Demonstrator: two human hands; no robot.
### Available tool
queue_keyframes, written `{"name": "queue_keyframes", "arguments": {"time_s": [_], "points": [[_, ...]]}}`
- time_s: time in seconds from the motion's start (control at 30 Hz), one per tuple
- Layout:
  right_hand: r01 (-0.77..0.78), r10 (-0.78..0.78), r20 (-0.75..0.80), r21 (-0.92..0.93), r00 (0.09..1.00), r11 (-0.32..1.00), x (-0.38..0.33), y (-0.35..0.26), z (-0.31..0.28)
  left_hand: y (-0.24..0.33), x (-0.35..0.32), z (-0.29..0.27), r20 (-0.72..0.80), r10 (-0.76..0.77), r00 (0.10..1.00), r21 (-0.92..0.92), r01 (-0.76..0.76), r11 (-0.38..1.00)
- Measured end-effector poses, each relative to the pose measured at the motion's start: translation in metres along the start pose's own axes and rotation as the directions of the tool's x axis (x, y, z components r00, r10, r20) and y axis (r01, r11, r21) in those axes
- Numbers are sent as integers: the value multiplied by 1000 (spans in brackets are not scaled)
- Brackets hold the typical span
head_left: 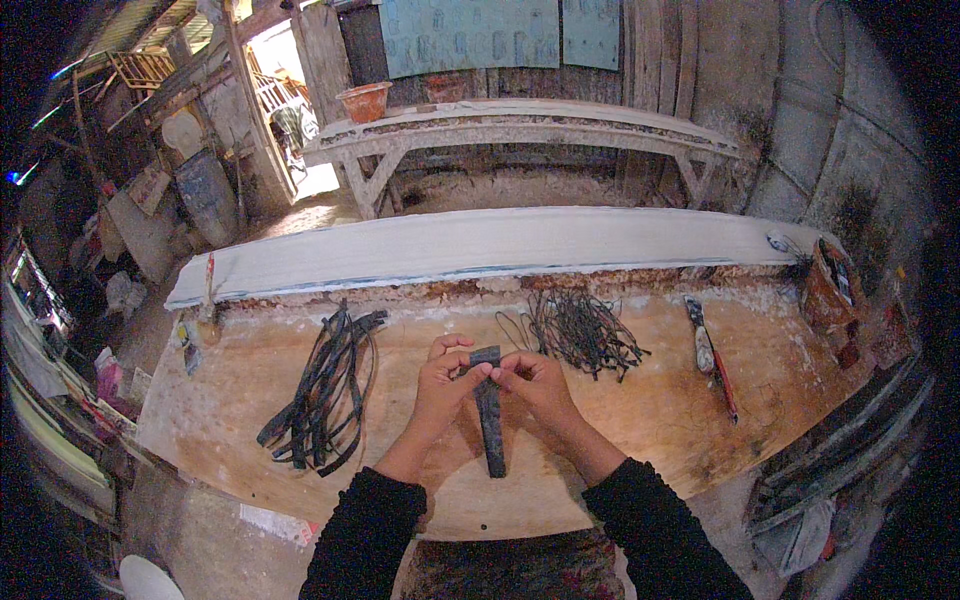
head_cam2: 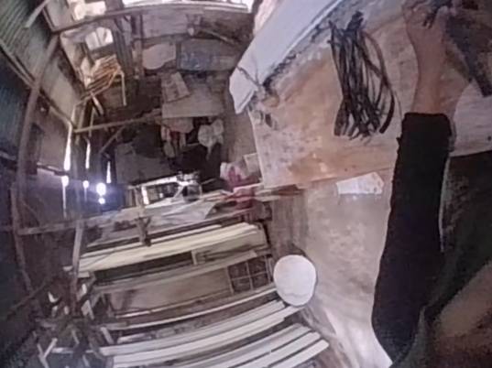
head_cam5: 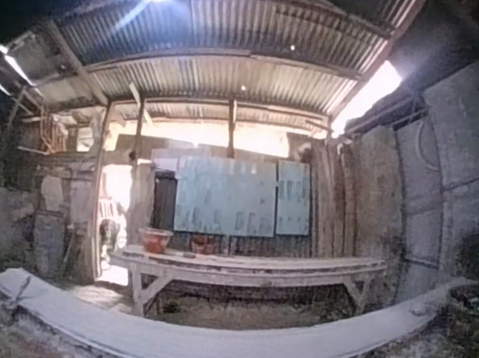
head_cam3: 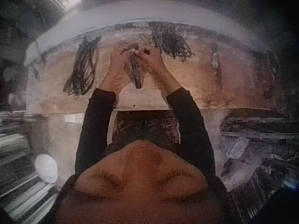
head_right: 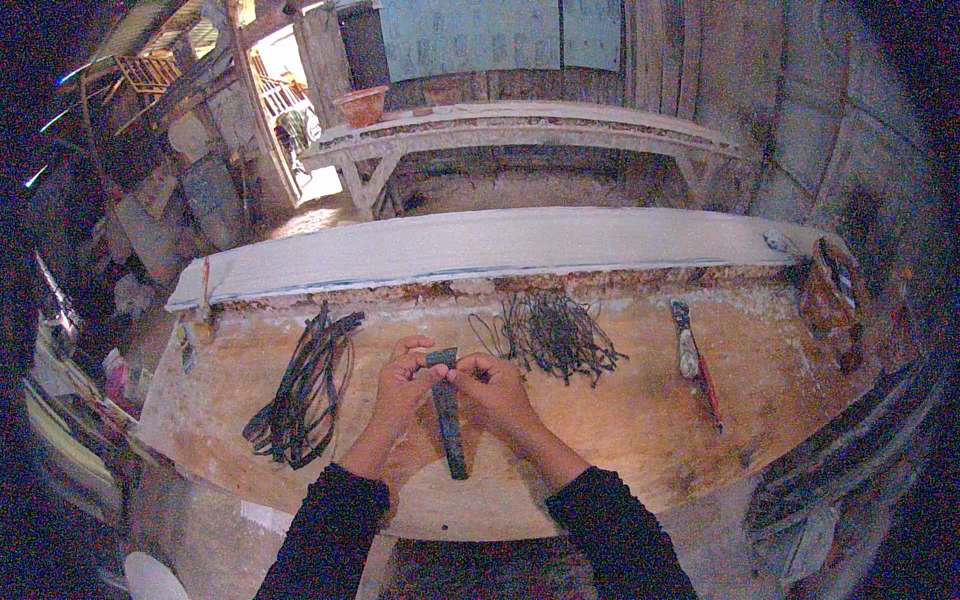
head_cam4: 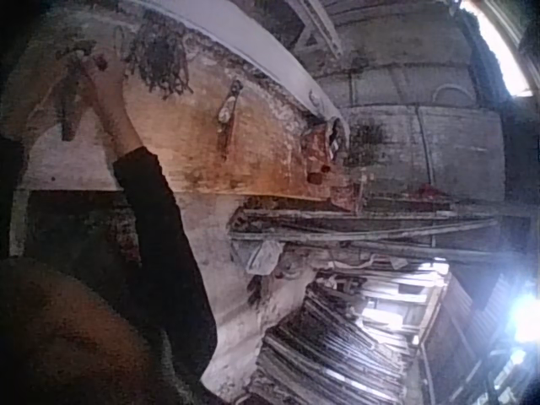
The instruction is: The person uses a red utility knife to cut a long black rubber strip into short segments on a wooden workbench. The person repeatedly slices the rubber, gathers the cut pieces, and then peels apart the layers of a rubber strip by hand.
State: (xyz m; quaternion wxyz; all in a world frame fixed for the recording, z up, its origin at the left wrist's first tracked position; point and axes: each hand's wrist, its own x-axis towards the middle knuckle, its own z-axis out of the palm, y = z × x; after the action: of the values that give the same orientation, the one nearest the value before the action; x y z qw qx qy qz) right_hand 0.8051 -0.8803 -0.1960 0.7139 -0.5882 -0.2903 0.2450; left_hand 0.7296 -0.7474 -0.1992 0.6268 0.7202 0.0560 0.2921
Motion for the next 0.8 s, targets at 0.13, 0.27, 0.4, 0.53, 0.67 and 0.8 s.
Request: {"name": "queue_keyframes", "arguments": {"time_s": [0.13,0.27,0.4,0.53,0.67,0.8], "points": [[1,-4,-38,-63,999,998,0,2,-2,4,-1,3,-19,-40,999,-10,40,999],[16,-22,-88,-72,996,997,-1,2,1,8,-2,3,-38,17,999,124,-12,992],[32,-46,-107,-133,993,991,-4,1,0,13,-1,2,-25,42,999,231,-35,972],[27,-45,-92,-185,995,982,-3,-3,1,6,-1,-1,-15,67,998,215,-63,975],[30,-55,-110,-217,992,976,-5,-7,0,10,0,-1,27,66,997,259,-71,963],[70,-104,-103,-288,989,955,-5,-6,-3,14,0,1,74,120,990,356,-138,924]]}}
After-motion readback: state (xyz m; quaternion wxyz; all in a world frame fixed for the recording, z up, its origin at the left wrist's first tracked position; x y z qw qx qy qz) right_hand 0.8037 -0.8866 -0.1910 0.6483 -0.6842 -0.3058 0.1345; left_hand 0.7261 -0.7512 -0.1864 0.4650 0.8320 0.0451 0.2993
